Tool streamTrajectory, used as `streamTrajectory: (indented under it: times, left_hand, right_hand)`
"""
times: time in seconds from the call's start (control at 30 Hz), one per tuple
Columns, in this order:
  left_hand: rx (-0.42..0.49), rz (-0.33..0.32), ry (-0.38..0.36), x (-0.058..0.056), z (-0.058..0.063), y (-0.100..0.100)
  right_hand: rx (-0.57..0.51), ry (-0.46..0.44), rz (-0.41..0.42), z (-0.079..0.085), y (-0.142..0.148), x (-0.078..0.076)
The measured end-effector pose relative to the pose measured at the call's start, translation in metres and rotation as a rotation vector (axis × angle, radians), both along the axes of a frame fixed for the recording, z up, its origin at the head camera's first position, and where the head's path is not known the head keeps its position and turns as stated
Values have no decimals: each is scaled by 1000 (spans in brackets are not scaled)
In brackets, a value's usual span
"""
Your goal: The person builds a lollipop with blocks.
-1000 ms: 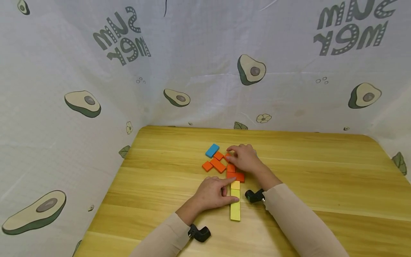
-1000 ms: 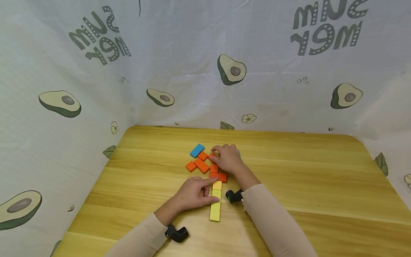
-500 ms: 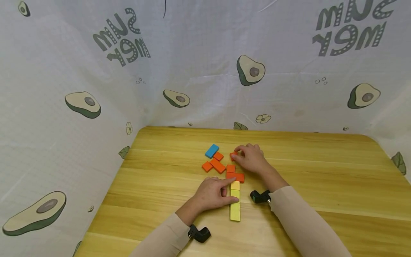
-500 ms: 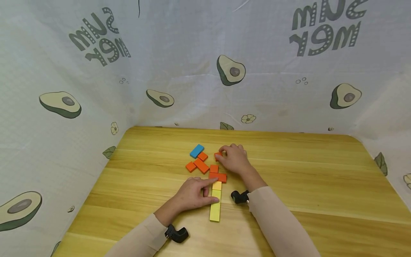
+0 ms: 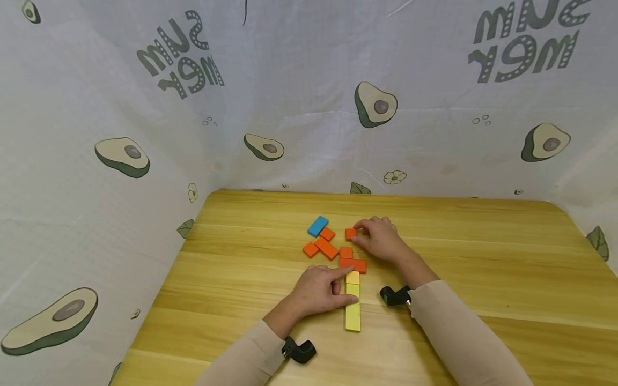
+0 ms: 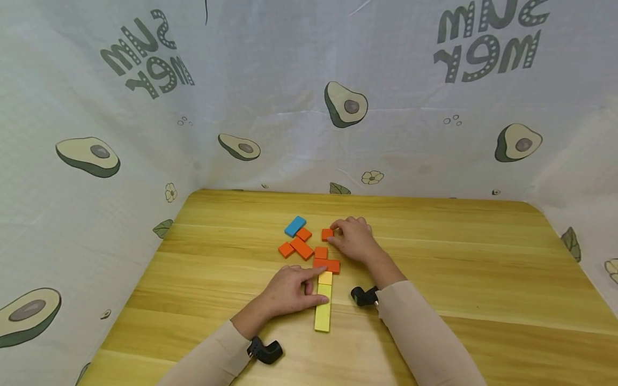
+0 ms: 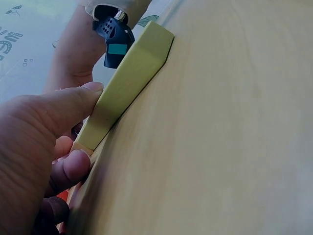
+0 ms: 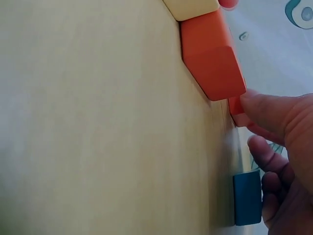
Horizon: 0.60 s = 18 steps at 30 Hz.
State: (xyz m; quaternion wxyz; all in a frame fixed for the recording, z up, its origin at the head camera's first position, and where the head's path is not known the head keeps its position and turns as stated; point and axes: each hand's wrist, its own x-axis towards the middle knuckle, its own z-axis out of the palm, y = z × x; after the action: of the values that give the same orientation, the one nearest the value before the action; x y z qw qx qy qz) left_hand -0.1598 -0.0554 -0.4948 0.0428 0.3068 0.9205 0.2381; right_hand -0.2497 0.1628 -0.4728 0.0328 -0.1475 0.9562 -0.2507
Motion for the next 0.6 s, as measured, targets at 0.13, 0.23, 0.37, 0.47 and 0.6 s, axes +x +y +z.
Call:
streamTrajectory:
  times: [0.13,0.23,0.37,0.47,0.6]
  left_hand:
    - [-3,-5,16,-1,-1,0]
    - [-5,-8,26,-1,-1,-1]
    - [-8,-12,31,-1,-1,-1]
    - [-8,-13,35,-1,-2,-1]
    - [-7,-12,37,0,-2,-1]
  right_hand:
    - [-17,15,0,0,1,2]
    - [-29,30,-3,0,3,3]
    - [-35,46,-12,2,7,7]
    - [-24,48,-14,4,9,12]
    - [-2,34,-4,8,12,19]
